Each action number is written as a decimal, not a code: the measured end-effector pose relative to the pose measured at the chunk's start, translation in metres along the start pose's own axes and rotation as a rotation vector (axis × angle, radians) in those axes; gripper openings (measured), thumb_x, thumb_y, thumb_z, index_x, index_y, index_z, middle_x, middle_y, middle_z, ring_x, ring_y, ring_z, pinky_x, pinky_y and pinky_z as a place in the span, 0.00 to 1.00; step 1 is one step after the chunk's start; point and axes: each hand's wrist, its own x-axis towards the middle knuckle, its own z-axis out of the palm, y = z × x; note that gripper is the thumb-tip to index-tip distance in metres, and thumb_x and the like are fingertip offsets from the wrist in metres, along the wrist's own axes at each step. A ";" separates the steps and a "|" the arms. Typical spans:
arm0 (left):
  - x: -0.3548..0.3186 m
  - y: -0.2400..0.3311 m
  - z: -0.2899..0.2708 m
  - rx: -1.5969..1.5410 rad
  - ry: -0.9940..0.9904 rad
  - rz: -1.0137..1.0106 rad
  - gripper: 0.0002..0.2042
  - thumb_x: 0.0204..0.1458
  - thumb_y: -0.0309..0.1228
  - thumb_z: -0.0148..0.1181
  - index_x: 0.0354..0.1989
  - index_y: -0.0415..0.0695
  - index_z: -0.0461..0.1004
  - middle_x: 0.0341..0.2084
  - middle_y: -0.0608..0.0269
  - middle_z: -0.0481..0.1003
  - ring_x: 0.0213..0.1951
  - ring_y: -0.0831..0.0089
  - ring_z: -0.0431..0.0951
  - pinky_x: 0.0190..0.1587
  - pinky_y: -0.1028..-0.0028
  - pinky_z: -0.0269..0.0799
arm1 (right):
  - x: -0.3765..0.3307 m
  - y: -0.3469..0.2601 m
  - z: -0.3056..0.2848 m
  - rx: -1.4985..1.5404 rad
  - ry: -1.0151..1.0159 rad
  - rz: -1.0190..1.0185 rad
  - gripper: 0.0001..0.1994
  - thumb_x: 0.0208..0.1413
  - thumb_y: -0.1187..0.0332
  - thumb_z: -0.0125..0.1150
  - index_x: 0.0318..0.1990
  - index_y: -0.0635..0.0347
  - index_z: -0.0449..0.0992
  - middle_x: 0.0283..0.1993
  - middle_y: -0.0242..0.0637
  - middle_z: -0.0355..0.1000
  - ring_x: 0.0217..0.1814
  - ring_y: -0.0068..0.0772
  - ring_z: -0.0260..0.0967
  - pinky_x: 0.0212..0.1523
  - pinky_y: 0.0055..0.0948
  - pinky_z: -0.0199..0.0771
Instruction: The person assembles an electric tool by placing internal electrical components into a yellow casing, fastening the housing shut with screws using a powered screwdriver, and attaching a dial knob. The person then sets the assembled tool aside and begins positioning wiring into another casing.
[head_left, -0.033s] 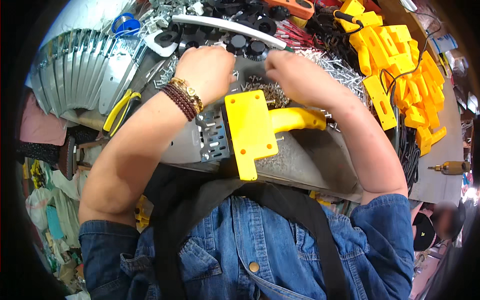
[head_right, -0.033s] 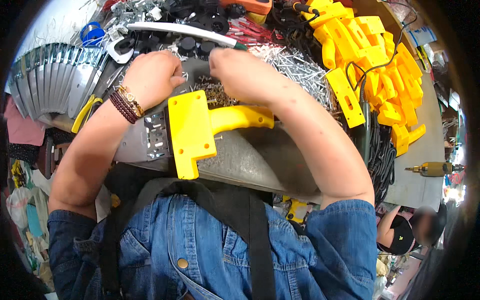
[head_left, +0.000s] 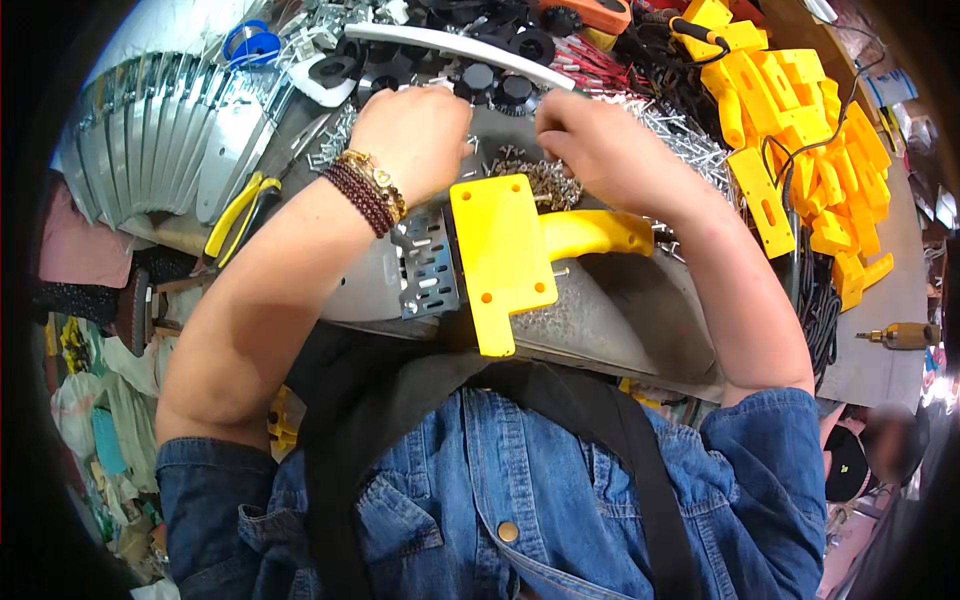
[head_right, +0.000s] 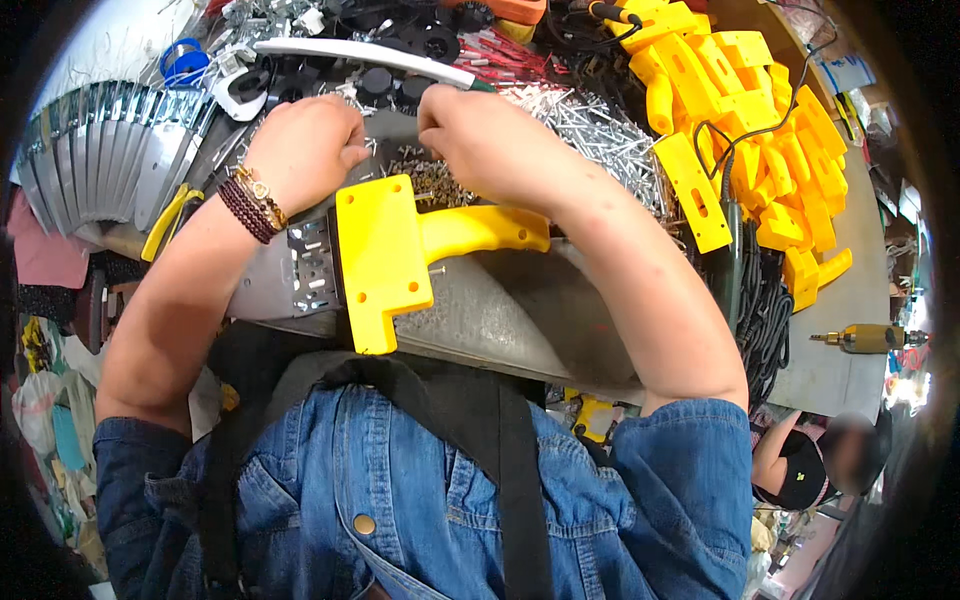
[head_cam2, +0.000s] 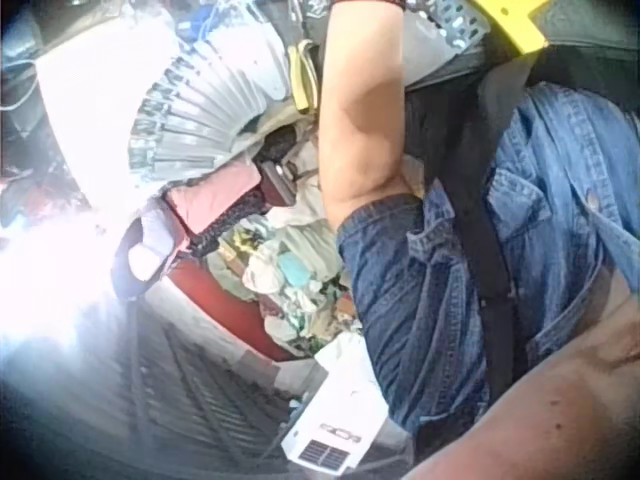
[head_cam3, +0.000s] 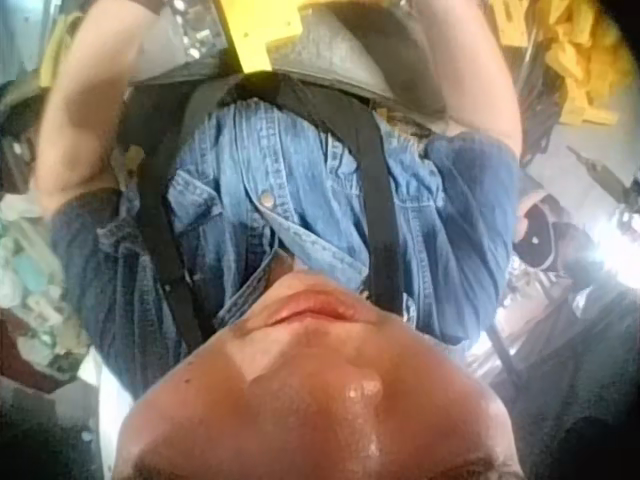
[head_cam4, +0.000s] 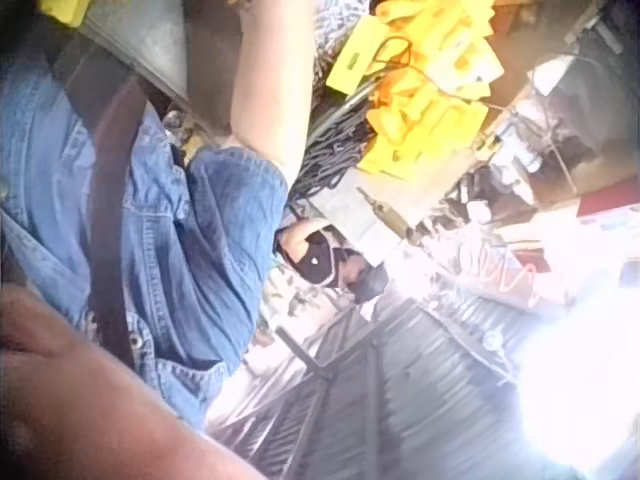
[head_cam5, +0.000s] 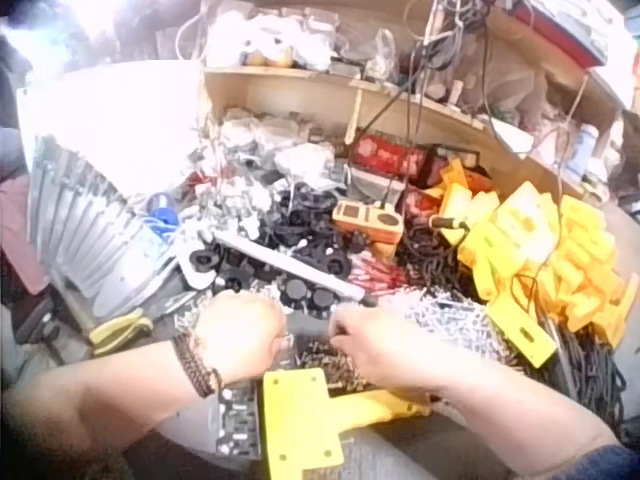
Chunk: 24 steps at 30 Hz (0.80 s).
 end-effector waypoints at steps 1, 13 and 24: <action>-0.005 -0.001 -0.001 -0.027 0.044 -0.034 0.09 0.50 0.34 0.64 0.32 0.41 0.77 0.31 0.53 0.78 0.38 0.52 0.79 0.43 0.58 0.75 | -0.011 -0.009 -0.002 0.094 0.026 -0.057 0.05 0.59 0.72 0.56 0.39 0.64 0.73 0.33 0.43 0.74 0.37 0.45 0.74 0.40 0.36 0.73; -0.095 0.045 -0.041 -0.611 0.079 0.316 0.09 0.40 0.26 0.70 0.30 0.43 0.78 0.31 0.60 0.76 0.37 0.58 0.76 0.43 0.62 0.71 | -0.089 -0.039 0.016 -0.022 0.125 -0.581 0.08 0.46 0.68 0.59 0.36 0.55 0.74 0.32 0.33 0.70 0.38 0.38 0.71 0.39 0.33 0.75; -0.108 0.048 -0.020 -0.678 0.237 0.274 0.09 0.40 0.29 0.70 0.32 0.50 0.81 0.40 0.66 0.75 0.48 0.60 0.72 0.53 0.61 0.65 | -0.095 -0.048 -0.001 -0.203 -0.029 -0.614 0.13 0.43 0.70 0.62 0.40 0.56 0.79 0.42 0.32 0.78 0.44 0.38 0.76 0.45 0.34 0.79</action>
